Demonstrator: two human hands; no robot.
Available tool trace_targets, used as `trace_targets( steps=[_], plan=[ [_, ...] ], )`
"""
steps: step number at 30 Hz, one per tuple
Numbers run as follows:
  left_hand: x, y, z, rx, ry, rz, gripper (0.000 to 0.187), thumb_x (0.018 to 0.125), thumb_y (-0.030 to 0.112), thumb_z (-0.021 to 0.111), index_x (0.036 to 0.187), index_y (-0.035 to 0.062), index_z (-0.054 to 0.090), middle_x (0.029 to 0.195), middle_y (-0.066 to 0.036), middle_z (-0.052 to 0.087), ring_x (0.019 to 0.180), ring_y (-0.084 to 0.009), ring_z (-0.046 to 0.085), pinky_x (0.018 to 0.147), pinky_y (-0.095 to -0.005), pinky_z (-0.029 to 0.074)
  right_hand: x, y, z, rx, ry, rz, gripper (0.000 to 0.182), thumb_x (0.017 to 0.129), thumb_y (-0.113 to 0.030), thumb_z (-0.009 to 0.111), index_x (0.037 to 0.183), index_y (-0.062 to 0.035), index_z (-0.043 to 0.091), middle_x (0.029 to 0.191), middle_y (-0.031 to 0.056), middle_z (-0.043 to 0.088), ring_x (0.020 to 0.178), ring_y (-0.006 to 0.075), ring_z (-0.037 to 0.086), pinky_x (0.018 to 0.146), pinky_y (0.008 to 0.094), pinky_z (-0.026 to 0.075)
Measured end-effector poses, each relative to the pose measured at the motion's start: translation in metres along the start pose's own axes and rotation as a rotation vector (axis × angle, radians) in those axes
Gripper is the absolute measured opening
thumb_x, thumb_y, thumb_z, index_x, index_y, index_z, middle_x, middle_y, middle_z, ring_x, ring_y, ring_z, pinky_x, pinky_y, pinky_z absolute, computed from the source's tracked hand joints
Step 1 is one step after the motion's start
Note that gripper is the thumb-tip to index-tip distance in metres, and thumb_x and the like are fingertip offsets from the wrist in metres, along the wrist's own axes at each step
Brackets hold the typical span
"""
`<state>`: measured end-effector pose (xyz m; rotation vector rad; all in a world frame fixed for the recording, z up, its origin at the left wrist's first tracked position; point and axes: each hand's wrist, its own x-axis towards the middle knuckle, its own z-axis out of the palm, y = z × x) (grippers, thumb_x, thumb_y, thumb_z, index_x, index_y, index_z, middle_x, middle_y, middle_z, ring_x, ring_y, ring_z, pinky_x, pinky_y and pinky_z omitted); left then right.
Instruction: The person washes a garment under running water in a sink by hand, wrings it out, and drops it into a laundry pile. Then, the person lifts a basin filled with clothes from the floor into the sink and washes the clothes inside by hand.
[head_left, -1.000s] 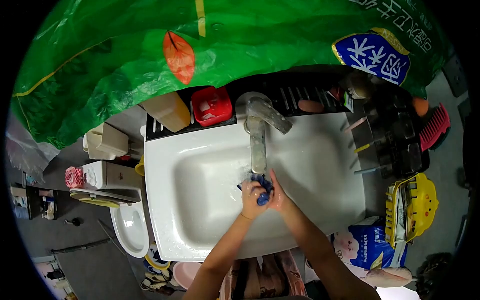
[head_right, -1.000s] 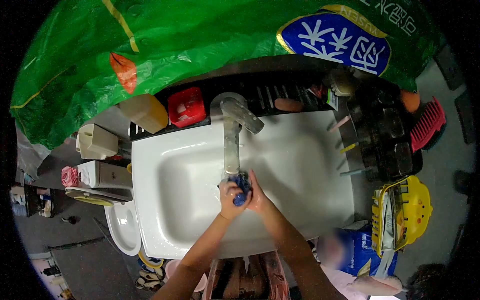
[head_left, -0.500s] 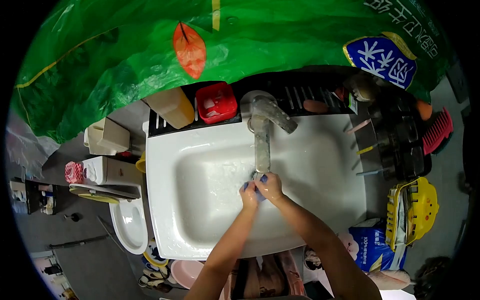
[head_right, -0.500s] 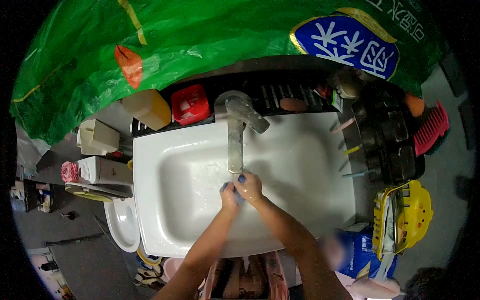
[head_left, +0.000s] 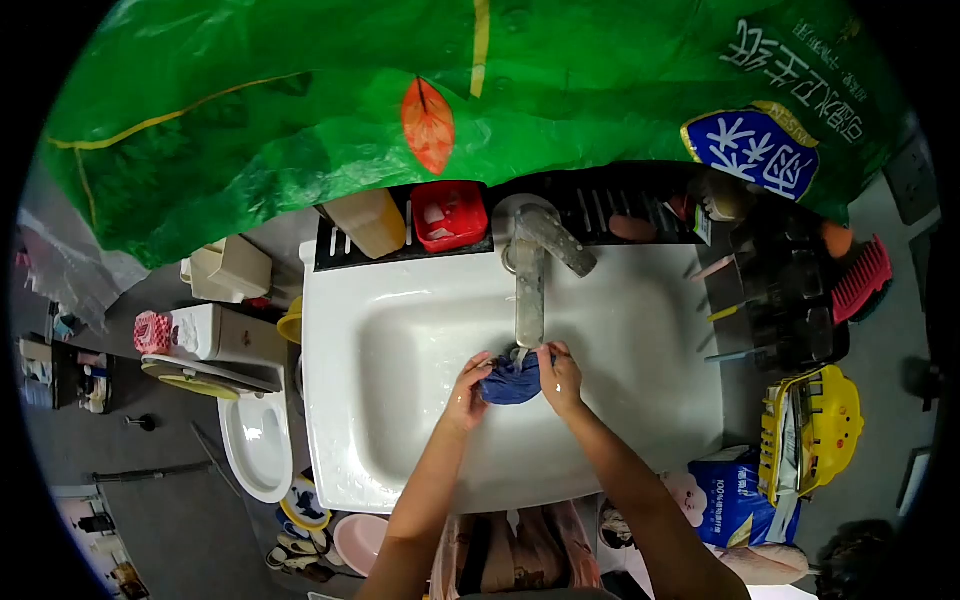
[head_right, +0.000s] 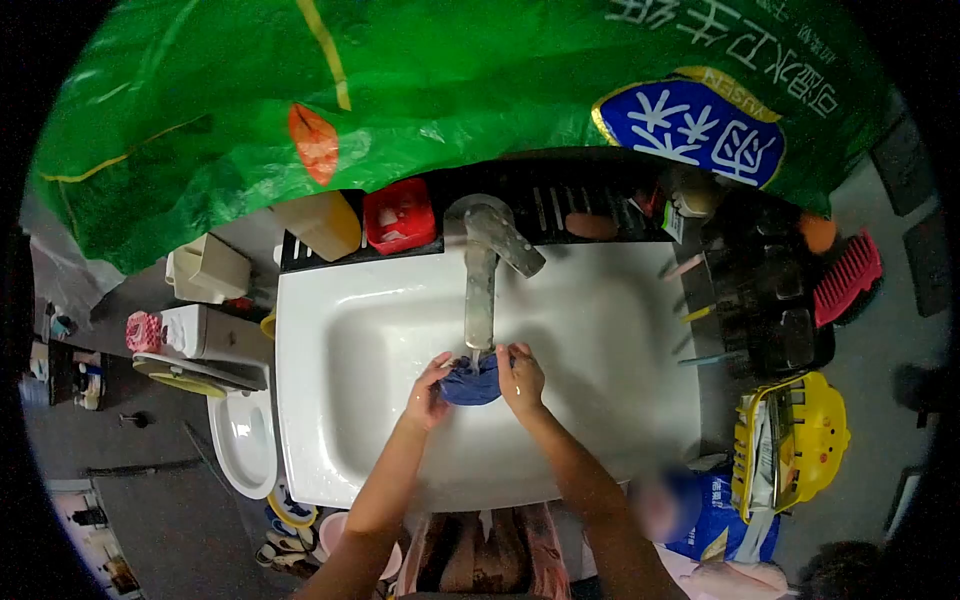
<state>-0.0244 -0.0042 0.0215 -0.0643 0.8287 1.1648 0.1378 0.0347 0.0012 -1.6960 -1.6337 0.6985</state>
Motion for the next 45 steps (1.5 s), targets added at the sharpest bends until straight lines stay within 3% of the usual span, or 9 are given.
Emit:
trace_targets(
  steps=[8,14,17,22,27,32,33,42,45],
  plan=[
    [0.0,0.004,-0.042,0.064,0.157,0.298,0.047,0.065,-0.016,0.042,0.104,0.0089,0.052,0.101,-0.005,0.052,0.081,-0.0144,0.053,0.07,-0.0221,0.043,0.007,-0.026,-0.024,1.213,-0.329,1.044,0.058,0.084,-0.057,0.036,0.098,-0.0039,0.055,0.095,0.0094,0.06,0.09,0.0219,0.057,0.083,0.0372,0.044],
    [-0.011,0.011,-0.01,0.444,-0.08,0.288,0.041,0.073,0.002,0.061,0.113,0.0061,0.049,0.103,-0.006,0.052,0.083,-0.0112,0.052,0.068,-0.0211,0.043,-0.001,-0.039,-0.034,1.451,-0.692,0.949,0.036,0.087,-0.036,0.044,0.094,-0.0035,0.056,0.093,0.0094,0.061,0.085,0.0201,0.059,0.076,0.0329,0.047],
    [0.009,0.0,-0.017,1.199,-0.333,0.308,0.046,0.074,0.013,0.066,0.115,0.0043,0.047,0.094,-0.004,0.055,0.079,-0.0099,0.051,0.067,-0.0218,0.043,-0.001,-0.043,-0.041,1.33,-0.701,0.845,0.023,0.083,-0.023,0.054,0.095,-0.0035,0.056,0.094,0.0096,0.06,0.084,0.0201,0.059,0.076,0.0323,0.047],
    [0.015,-0.028,0.012,0.434,-0.165,0.436,0.033,0.076,0.014,0.066,0.1,0.0034,0.046,0.086,-0.004,0.053,0.08,-0.0096,0.048,0.07,-0.0234,0.043,0.007,-0.036,-0.044,1.105,-0.237,0.676,0.028,0.082,-0.022,0.057,0.1,-0.001,0.052,0.095,0.0087,0.058,0.089,0.0184,0.057,0.072,0.0335,0.049],
    [0.002,-0.058,0.048,0.825,-0.003,0.751,0.017,0.078,0.017,0.064,0.081,0.0025,0.056,0.068,-0.001,0.052,0.068,-0.0063,0.047,0.061,-0.0249,0.041,0.019,-0.014,0.0,0.821,-0.263,0.837,0.029,0.084,-0.029,0.052,0.1,-0.0049,0.052,0.088,0.0071,0.057,0.08,0.0179,0.056,0.068,0.0313,0.047],
    [0.015,-0.054,0.05,1.059,0.426,1.03,0.033,0.084,0.028,0.05,0.069,0.0,0.056,0.058,-0.018,0.052,0.051,-0.0292,0.053,0.049,-0.0354,0.04,0.002,-0.009,0.016,1.06,-0.347,0.92,0.029,0.086,-0.03,0.047,0.094,-0.0032,0.055,0.084,0.007,0.058,0.073,0.0186,0.057,0.065,0.0307,0.047],
    [0.014,-0.037,0.051,1.109,0.471,0.716,0.033,0.086,0.028,0.044,0.071,0.0016,0.058,0.064,-0.022,0.053,0.057,-0.037,0.052,0.05,-0.0389,0.04,0.0,-0.03,0.004,0.878,-0.336,0.942,0.033,0.085,-0.032,0.047,0.096,-0.0017,0.054,0.085,0.0076,0.058,0.073,0.018,0.058,0.065,0.0308,0.048],
    [0.033,-0.004,0.044,0.822,-0.248,0.094,0.036,0.082,0.029,0.056,0.108,0.0061,0.047,0.096,-0.006,0.054,0.079,-0.0106,0.05,0.07,-0.0226,0.043,-0.002,-0.039,-0.076,0.505,-0.947,0.628,0.053,0.071,-0.028,0.069,0.11,0.0002,0.046,0.098,0.0109,0.056,0.087,0.0206,0.058,0.073,0.0317,0.049],
    [0.051,0.003,0.018,0.864,-0.268,0.3,0.042,0.081,0.036,0.057,0.105,0.0037,0.048,0.098,-0.008,0.052,0.083,-0.0086,0.049,0.072,-0.0207,0.041,-0.004,-0.04,-0.081,0.643,-0.846,0.857,0.048,0.072,-0.018,0.069,0.11,0.0007,0.046,0.101,0.0086,0.056,0.09,0.0191,0.057,0.077,0.0321,0.049]
  ],
)
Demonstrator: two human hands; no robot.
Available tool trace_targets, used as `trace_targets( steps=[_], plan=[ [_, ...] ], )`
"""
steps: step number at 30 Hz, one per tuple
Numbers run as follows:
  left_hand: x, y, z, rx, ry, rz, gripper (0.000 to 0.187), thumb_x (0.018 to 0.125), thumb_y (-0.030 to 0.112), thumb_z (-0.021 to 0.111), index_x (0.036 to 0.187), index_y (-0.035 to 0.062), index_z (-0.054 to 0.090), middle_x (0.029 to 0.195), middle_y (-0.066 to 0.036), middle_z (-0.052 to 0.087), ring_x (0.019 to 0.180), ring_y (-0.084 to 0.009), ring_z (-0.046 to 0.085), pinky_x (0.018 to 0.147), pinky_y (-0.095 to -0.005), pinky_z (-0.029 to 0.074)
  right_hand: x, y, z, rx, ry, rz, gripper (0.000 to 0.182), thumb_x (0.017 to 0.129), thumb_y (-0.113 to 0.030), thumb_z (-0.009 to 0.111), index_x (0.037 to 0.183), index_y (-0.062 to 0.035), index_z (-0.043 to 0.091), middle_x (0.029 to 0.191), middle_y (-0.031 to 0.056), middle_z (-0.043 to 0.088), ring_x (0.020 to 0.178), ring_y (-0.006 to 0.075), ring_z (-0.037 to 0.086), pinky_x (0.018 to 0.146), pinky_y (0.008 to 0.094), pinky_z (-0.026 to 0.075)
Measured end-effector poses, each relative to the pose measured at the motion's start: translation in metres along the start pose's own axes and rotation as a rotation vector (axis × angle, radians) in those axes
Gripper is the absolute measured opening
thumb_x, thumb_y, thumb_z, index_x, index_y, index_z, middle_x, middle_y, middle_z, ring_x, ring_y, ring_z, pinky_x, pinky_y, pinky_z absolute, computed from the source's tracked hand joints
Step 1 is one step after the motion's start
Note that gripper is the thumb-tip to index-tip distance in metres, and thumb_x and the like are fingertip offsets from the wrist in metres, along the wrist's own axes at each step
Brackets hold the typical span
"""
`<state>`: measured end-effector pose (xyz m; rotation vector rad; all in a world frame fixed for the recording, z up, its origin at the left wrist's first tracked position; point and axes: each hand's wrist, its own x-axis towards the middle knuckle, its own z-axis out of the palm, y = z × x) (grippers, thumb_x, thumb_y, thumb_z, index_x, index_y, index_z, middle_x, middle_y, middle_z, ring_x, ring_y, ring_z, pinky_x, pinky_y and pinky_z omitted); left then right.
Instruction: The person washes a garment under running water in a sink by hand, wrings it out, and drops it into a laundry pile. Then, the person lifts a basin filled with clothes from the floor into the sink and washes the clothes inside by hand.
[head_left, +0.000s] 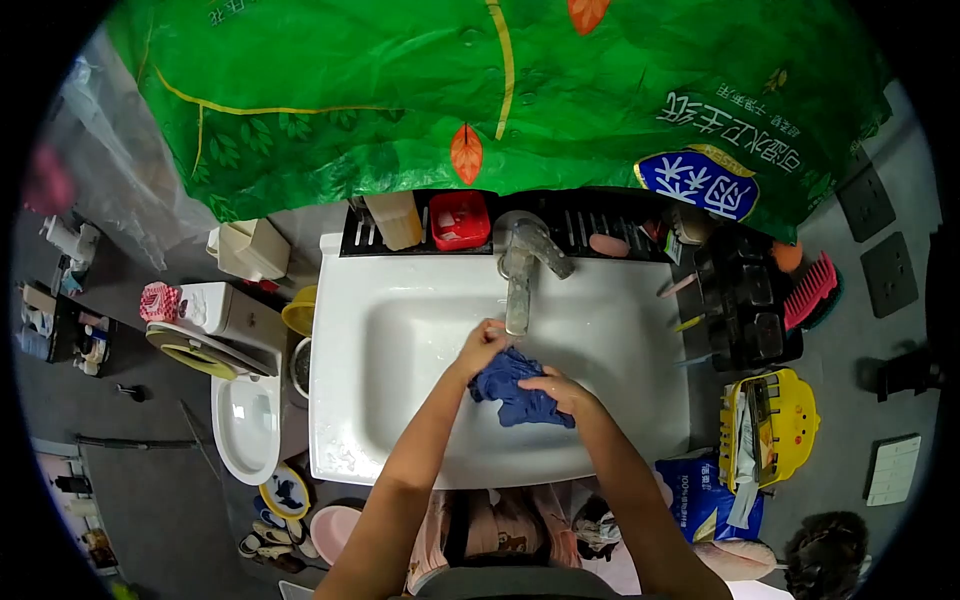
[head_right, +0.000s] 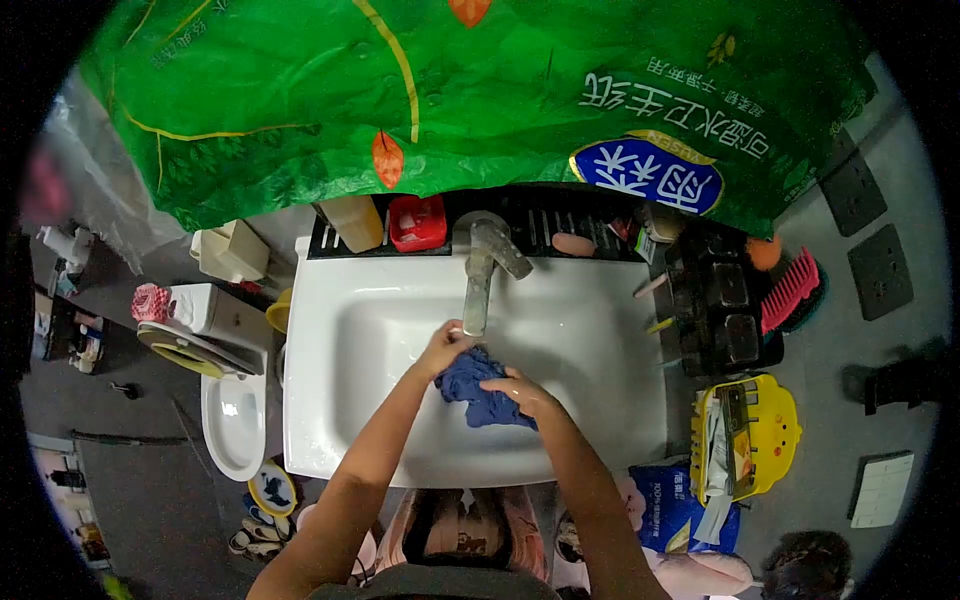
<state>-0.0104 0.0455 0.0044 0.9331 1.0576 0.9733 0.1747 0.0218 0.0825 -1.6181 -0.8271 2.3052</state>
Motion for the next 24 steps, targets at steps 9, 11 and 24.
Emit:
trace_targets(
  steps=[9,11,24],
  plan=[
    [-0.032,-0.049,0.002,-0.135,-0.002,-0.205,0.05,0.086,0.049,0.04,0.109,0.0055,0.049,0.095,-0.004,0.053,0.087,-0.012,0.047,0.083,-0.0241,0.035,0.023,0.009,-0.019,0.595,-0.384,-0.067,0.049,0.086,-0.041,0.044,0.113,-0.0004,0.048,0.11,0.0121,0.054,0.101,0.0252,0.053,0.091,0.0389,0.04],
    [-0.036,-0.064,0.001,-0.218,-0.001,-0.083,0.034,0.087,0.038,0.047,0.098,0.0074,0.053,0.089,-0.001,0.052,0.081,-0.0097,0.048,0.077,-0.023,0.038,0.025,0.01,-0.024,0.54,-0.385,-0.027,0.049,0.086,-0.042,0.043,0.114,-0.0009,0.047,0.11,0.0119,0.054,0.101,0.0249,0.053,0.09,0.0381,0.04],
    [-0.028,0.01,-0.024,-0.389,0.192,-0.126,0.019,0.083,0.023,0.056,0.089,0.0044,0.054,0.078,0.001,0.053,0.072,-0.0089,0.05,0.068,-0.0198,0.04,-0.008,-0.01,-0.013,-0.082,0.15,-0.245,0.045,0.08,-0.04,0.053,0.105,-0.0025,0.054,0.094,0.0049,0.06,0.081,0.0157,0.056,0.074,0.0293,0.043]
  ],
)
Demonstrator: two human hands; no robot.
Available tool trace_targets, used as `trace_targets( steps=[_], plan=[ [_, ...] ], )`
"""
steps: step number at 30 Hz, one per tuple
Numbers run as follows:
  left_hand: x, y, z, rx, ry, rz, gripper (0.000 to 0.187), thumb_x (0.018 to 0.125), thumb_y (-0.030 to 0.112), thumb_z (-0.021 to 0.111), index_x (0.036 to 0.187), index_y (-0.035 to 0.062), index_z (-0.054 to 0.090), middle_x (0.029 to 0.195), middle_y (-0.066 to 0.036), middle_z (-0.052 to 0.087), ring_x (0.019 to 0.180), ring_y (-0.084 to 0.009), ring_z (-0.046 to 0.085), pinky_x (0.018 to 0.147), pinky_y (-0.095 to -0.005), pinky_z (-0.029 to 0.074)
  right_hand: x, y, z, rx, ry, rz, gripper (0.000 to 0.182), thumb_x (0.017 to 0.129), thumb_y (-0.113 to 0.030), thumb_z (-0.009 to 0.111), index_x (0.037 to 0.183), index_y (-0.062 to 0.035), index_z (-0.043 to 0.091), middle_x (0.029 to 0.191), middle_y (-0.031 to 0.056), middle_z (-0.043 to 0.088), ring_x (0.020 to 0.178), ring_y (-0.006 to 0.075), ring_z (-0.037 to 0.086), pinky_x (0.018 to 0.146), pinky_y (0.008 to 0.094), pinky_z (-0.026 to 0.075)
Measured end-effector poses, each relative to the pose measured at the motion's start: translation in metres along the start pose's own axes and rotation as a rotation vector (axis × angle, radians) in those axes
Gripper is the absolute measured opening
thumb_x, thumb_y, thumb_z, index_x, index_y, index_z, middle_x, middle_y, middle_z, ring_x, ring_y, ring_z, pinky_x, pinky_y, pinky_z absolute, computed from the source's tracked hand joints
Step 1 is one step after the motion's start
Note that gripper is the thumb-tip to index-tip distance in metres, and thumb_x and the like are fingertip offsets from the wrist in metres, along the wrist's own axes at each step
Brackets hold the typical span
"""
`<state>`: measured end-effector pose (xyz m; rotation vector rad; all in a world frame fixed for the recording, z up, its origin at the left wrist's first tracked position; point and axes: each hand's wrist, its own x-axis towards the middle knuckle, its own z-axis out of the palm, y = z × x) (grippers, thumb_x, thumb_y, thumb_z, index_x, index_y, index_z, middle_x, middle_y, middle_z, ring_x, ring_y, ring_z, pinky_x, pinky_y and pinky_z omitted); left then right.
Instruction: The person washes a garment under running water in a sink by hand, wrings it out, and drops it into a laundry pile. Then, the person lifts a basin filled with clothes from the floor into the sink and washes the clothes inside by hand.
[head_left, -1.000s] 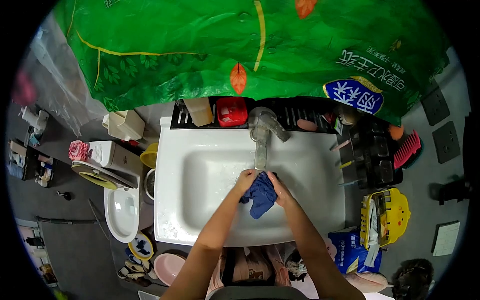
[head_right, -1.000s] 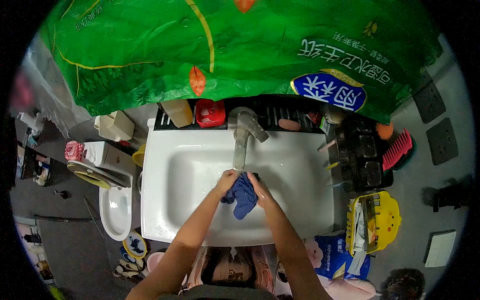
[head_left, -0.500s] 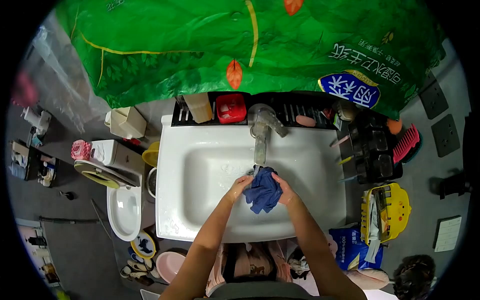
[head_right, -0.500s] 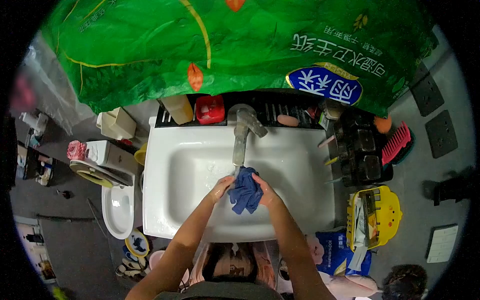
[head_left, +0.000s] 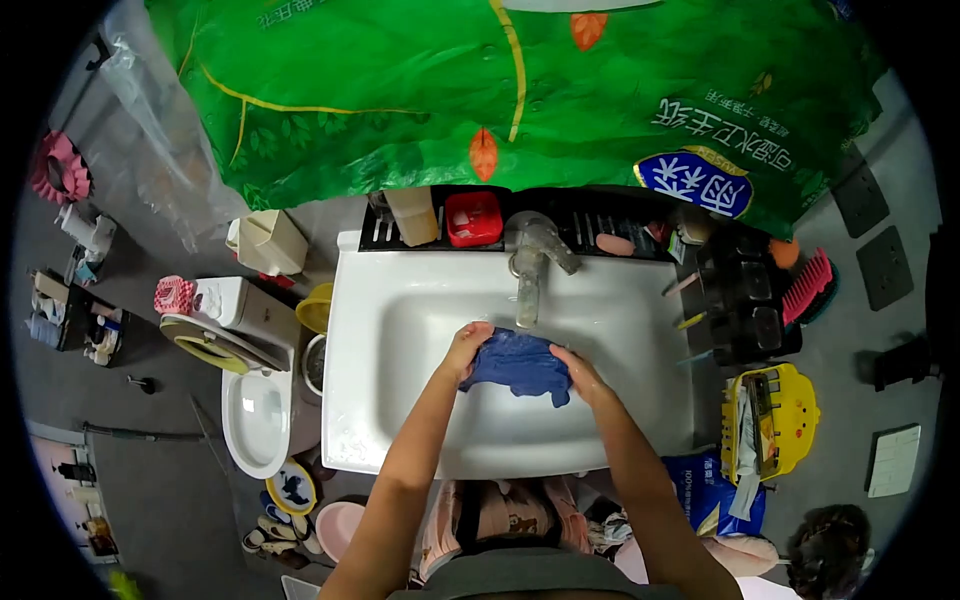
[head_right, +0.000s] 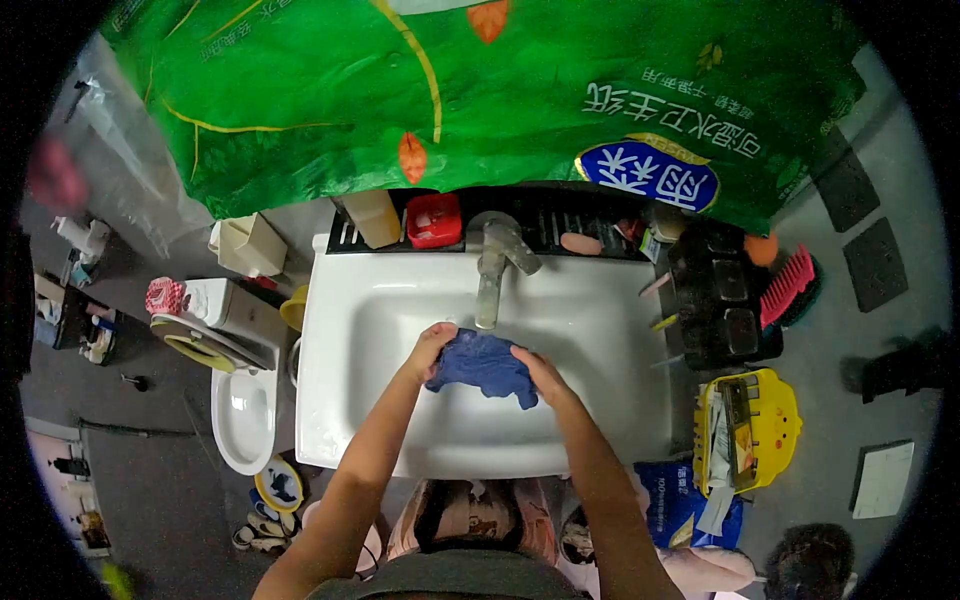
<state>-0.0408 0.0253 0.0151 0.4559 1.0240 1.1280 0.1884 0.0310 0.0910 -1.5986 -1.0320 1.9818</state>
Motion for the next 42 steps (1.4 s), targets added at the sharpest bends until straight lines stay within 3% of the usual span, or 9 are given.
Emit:
trace_targets(
  steps=[3,8,13,17,29,34,36,38,42],
  plan=[
    [0.014,-0.018,0.019,-0.32,0.127,0.102,0.049,0.082,0.05,0.048,0.099,0.0042,0.056,0.091,-0.009,0.06,0.083,-0.0187,0.057,0.078,-0.0304,0.045,0.0,0.01,0.009,0.543,-0.223,0.074,0.039,0.081,-0.035,0.052,0.104,-0.0036,0.055,0.096,0.0061,0.06,0.087,0.018,0.057,0.079,0.031,0.044],
    [0.014,-0.074,0.024,-0.179,-0.17,-0.523,0.075,0.076,0.067,0.035,0.114,0.004,0.051,0.105,-0.013,0.057,0.095,-0.0217,0.054,0.081,-0.0295,0.043,0.0,0.017,0.023,0.57,-0.158,0.141,0.04,0.081,-0.033,0.053,0.109,-0.0048,0.052,0.106,0.0075,0.056,0.096,0.019,0.054,0.087,0.0333,0.042],
    [-0.012,-0.055,0.025,-0.574,-0.132,-0.42,0.052,0.083,0.045,0.048,0.115,0.004,0.047,0.108,-0.011,0.054,0.094,-0.0208,0.054,0.086,-0.0343,0.043,0.009,0.003,0.014,0.4,-0.079,0.222,0.05,0.08,-0.043,0.053,0.114,-0.006,0.049,0.114,0.0078,0.052,0.104,0.018,0.05,0.089,0.0337,0.041],
    [-0.025,-0.034,0.017,-0.423,-0.051,-0.105,0.043,0.088,0.032,0.044,0.124,0.0087,0.035,0.115,-0.009,0.049,0.099,-0.018,0.052,0.084,-0.0316,0.045,0.033,0.012,0.014,0.348,0.06,0.151,0.042,0.081,-0.036,0.054,0.109,-0.0056,0.051,0.105,0.0091,0.057,0.092,0.0203,0.057,0.08,0.0351,0.047],
    [-0.038,-0.031,0.008,-0.22,0.043,-0.09,0.023,0.085,0.007,0.043,0.107,0.0072,0.049,0.098,-0.005,0.057,0.088,-0.0141,0.056,0.078,-0.0259,0.046,0.042,0.011,0.004,0.418,0.23,-0.243,0.019,0.075,-0.014,0.063,0.092,-0.0108,0.054,0.083,0.0017,0.055,0.079,0.0148,0.053,0.068,0.028,0.044],
    [-0.045,-0.022,0.03,-0.149,0.105,0.187,0.03,0.073,-0.007,0.041,0.099,0.0038,0.051,0.093,-0.006,0.057,0.083,-0.0144,0.056,0.075,-0.0263,0.046,0.042,0.042,-0.009,-0.27,0.529,-0.625,0.024,0.068,-0.006,0.067,0.088,-0.0058,0.054,0.084,0.0033,0.054,0.077,0.0171,0.052,0.073,0.0293,0.042],
    [-0.056,-0.014,0.047,0.063,0.161,0.378,0.03,0.072,-0.008,0.041,0.097,0.0029,0.053,0.093,-0.007,0.058,0.084,-0.0163,0.056,0.074,-0.0274,0.046,0.033,0.048,0.013,-0.736,0.785,-0.599,0.032,0.071,-0.013,0.065,0.099,-0.0033,0.054,0.102,0.0098,0.054,0.096,0.0202,0.05,0.081,0.0316,0.039],
    [-0.071,-0.007,0.061,0.456,0.176,0.665,0.029,0.072,-0.007,0.04,0.095,0.0034,0.055,0.092,-0.008,0.059,0.085,-0.0186,0.057,0.073,-0.029,0.046,0.068,0.083,0.027,-0.399,0.319,-0.345,0.045,0.076,-0.042,0.056,0.108,-0.0099,0.052,0.097,0.0114,0.057,0.089,0.0246,0.053,0.079,0.0374,0.041],
    [-0.133,0.028,0.109,1.215,0.084,0.666,0.028,0.072,0.003,0.048,0.098,0.0092,0.058,0.102,-0.014,0.058,0.086,-0.0313,0.056,0.076,-0.0335,0.045,0.04,0.04,0.066,0.711,-0.516,0.089,0.07,0.076,-0.065,0.036,0.113,-0.007,0.049,0.108,0.0099,0.054,0.1,0.0228,0.052,0.085,0.0373,0.041]
  ],
)
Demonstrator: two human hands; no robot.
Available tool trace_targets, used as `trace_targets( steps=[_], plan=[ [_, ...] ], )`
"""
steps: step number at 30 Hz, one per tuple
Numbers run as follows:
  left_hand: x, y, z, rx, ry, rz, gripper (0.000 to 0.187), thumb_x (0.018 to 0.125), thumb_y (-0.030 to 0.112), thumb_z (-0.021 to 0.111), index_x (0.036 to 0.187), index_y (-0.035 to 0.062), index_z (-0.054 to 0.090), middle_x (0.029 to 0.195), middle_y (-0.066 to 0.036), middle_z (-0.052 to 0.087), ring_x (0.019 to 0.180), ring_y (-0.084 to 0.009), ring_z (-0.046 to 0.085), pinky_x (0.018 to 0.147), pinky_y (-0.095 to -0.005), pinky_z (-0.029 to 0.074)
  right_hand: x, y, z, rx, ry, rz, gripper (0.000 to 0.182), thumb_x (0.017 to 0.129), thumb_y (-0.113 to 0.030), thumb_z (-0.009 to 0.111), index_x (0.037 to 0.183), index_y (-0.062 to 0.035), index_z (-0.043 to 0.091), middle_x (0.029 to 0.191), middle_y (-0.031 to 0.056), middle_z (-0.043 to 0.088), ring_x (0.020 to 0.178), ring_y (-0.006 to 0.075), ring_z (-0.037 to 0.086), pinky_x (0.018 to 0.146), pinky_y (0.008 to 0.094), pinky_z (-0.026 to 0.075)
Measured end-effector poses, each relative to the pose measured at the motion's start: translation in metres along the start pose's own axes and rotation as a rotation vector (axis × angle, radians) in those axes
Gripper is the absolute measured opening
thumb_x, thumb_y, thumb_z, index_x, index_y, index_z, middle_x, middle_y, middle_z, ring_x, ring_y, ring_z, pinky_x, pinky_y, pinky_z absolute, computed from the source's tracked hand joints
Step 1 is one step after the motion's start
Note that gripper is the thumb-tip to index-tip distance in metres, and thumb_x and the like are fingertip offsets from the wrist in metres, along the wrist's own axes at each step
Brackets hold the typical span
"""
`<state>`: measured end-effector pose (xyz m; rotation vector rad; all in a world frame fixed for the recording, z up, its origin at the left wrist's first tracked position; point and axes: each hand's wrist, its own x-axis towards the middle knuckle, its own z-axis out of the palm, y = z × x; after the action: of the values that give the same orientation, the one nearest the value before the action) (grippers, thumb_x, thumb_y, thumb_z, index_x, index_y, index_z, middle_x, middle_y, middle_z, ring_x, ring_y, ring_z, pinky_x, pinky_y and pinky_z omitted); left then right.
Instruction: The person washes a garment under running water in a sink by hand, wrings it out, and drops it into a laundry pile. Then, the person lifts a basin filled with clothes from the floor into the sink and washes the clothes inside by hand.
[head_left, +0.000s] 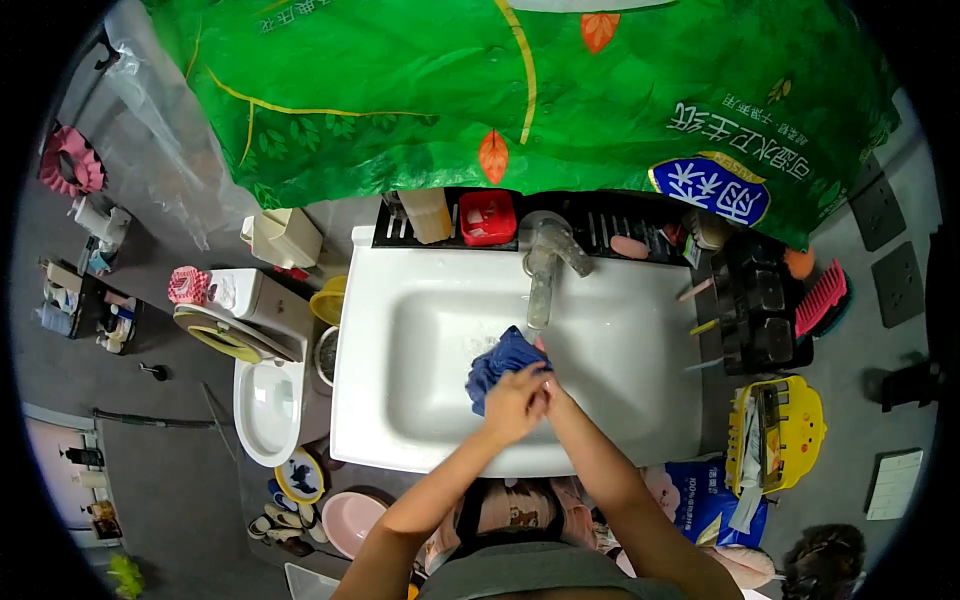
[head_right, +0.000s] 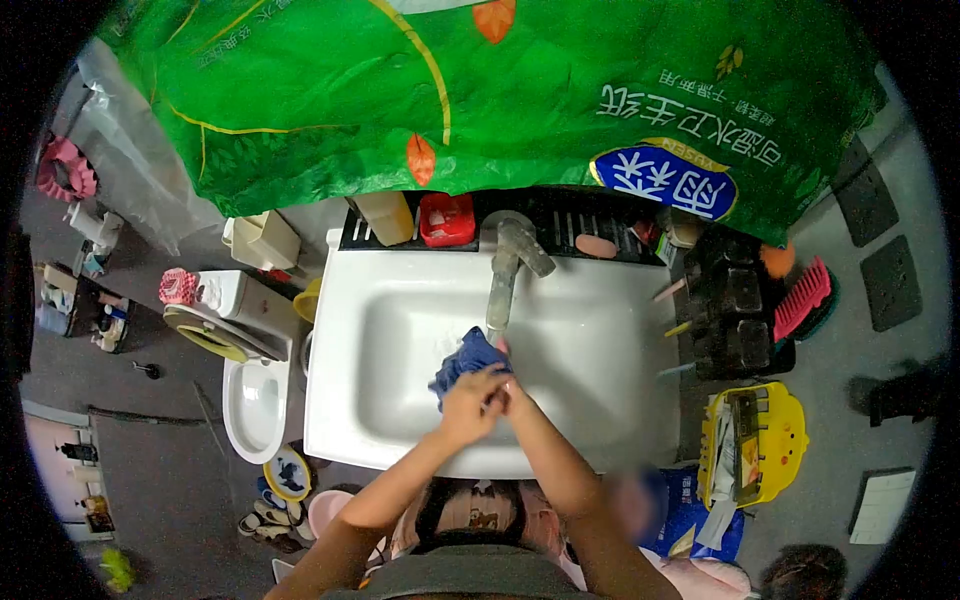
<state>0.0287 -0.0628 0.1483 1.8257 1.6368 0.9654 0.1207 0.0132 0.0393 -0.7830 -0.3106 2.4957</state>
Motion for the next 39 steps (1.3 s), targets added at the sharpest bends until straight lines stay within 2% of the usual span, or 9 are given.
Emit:
trace_targets(
  steps=[3,6,11,14,22,27,31,36,39],
  plan=[
    [-0.024,-0.005,0.004,-0.071,0.01,0.198,0.03,0.074,0.004,0.049,0.102,0.0072,0.056,0.105,-0.015,0.056,0.09,-0.0324,0.055,0.078,-0.0365,0.044,-0.001,-0.008,0.028,0.153,-0.271,-0.08,0.079,0.075,-0.069,0.032,0.119,-0.0041,0.043,0.114,0.0124,0.05,0.104,0.0247,0.05,0.09,0.0391,0.039],
    [-0.042,-0.053,0.015,-0.319,0.2,-0.019,0.026,0.08,0.013,0.05,0.105,0.0051,0.055,0.11,-0.013,0.054,0.096,-0.0272,0.054,0.081,-0.0343,0.042,-0.003,-0.005,0.043,0.233,-0.354,-0.184,0.085,0.074,-0.071,0.029,0.124,-0.0018,0.037,0.12,0.0153,0.046,0.108,0.0275,0.047,0.094,0.0415,0.036],
    [0.0,-0.112,0.019,-0.737,0.284,-0.865,0.043,0.082,0.032,0.055,0.112,0.0013,0.049,0.107,-0.007,0.056,0.092,-0.016,0.056,0.079,-0.0281,0.043,-0.011,0.002,0.03,0.35,-0.214,-0.201,0.084,0.077,-0.068,0.026,0.126,0.0002,0.034,0.124,0.0181,0.042,0.112,0.0312,0.043,0.098,0.0435,0.031],
    [0.024,-0.102,0.023,-1.307,-0.176,-0.993,0.053,0.085,0.044,0.046,0.122,0.0058,0.043,0.109,-0.009,0.054,0.1,-0.0148,0.05,0.084,-0.0276,0.039,-0.005,0.0,0.008,0.351,-0.161,-0.234,0.07,0.083,-0.058,0.029,0.123,-0.0008,0.039,0.12,0.017,0.046,0.109,0.0304,0.046,0.096,0.0427,0.034],
    [0.043,-0.132,0.096,-0.623,0.262,-0.409,0.031,0.089,0.029,0.046,0.072,0.005,0.054,0.061,0.004,0.043,0.059,-0.0065,0.036,0.055,-0.0222,0.035,-0.043,-0.049,-0.015,0.19,0.022,-0.113,0.054,0.087,-0.046,0.037,0.115,-0.0009,0.047,0.111,0.0146,0.054,0.101,0.0263,0.053,0.091,0.0381,0.04],
    [0.046,-0.112,0.064,-0.833,0.28,-0.557,0.031,0.082,0.028,0.059,0.061,0.0071,0.05,0.049,0.004,0.042,0.042,-0.0032,0.033,0.039,-0.0191,0.033,-0.039,-0.057,-0.029,0.095,0.194,-0.043,0.054,0.087,-0.046,0.037,0.115,0.0001,0.046,0.107,0.0152,0.056,0.095,0.027,0.056,0.086,0.0379,0.044],
    [0.04,-0.117,0.049,-1.114,0.226,-0.615,0.025,0.082,0.028,0.059,0.071,0.006,0.054,0.059,0.003,0.048,0.05,-0.0037,0.041,0.047,-0.0188,0.038,-0.029,-0.051,-0.03,-0.004,-0.157,0.218,0.047,0.089,-0.036,0.036,0.115,0.0022,0.045,0.103,0.0163,0.057,0.089,0.0273,0.058,0.081,0.0374,0.046],
    [0.022,-0.164,0.084,-0.939,0.338,-0.748,0.049,0.082,0.049,0.049,0.095,0.002,0.056,0.08,-0.003,0.056,0.071,-0.0145,0.053,0.071,-0.0278,0.046,-0.003,-0.019,-0.02,0.186,-0.023,-0.077,0.039,0.09,-0.028,0.036,0.111,0.0022,0.047,0.1,0.0144,0.059,0.088,0.0259,0.059,0.082,0.0371,0.046],
    [0.025,-0.121,0.052,-1.426,-0.353,-1.015,0.081,0.077,0.069,0.031,0.115,-0.0003,0.048,0.104,-0.009,0.057,0.092,-0.0171,0.053,0.085,-0.0303,0.04,-0.003,-0.016,-0.011,0.232,-0.008,-0.142,0.039,0.089,-0.031,0.039,0.111,0.001,0.048,0.103,0.0139,0.058,0.093,0.0256,0.057,0.087,0.0365,0.043]
  ],
)
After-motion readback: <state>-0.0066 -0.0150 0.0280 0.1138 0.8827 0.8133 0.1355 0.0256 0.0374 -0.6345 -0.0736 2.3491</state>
